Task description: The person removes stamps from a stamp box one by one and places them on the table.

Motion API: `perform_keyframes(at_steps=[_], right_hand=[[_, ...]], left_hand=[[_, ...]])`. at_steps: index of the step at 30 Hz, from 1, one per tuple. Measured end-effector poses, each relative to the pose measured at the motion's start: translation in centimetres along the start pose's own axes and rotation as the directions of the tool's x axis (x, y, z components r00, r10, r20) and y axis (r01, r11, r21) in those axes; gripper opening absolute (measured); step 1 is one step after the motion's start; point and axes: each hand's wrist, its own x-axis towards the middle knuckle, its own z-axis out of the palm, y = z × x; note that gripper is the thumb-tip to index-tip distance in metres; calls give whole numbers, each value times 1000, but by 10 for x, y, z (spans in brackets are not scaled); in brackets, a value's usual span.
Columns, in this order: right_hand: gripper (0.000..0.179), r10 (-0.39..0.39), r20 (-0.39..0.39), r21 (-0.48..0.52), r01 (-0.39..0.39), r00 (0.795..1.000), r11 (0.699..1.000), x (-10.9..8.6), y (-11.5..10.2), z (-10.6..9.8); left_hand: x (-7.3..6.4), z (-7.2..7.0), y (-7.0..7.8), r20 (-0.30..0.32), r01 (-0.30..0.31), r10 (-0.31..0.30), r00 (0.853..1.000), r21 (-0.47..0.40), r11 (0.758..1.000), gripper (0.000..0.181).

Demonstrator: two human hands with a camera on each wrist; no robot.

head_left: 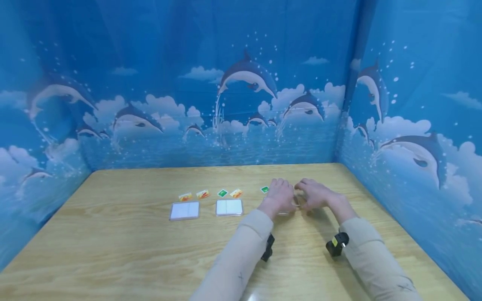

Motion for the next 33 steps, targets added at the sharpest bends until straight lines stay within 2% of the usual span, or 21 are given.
perform_keyframes(at_steps=[8, 15, 20, 25, 33], right_hand=[[69, 70, 30, 49, -71, 997, 996, 3, -5, -4], [69, 74, -21, 46, -73, 997, 996, 3, 0, -3], [69, 59, -41, 49, -57, 997, 997, 3, -1, -1], [66, 18, -74, 31, -15, 997, 999, 5, -4, 1], [63, -43, -137, -27, 40, 990, 999, 12, -7, 4]], left_hand=[[-3, -3, -8, -33, -2, 1, 999, -45, 999, 65], [-7, -3, -17, -23, 27, -29, 999, -74, 997, 65], [-10, -1, -22, -12, 40, -42, 999, -117, 992, 70], [-14, 0, -27, 2, 38, -38, 999, -107, 994, 77], [-20, 0, -38, -32, 34, -38, 999, -103, 994, 76]])
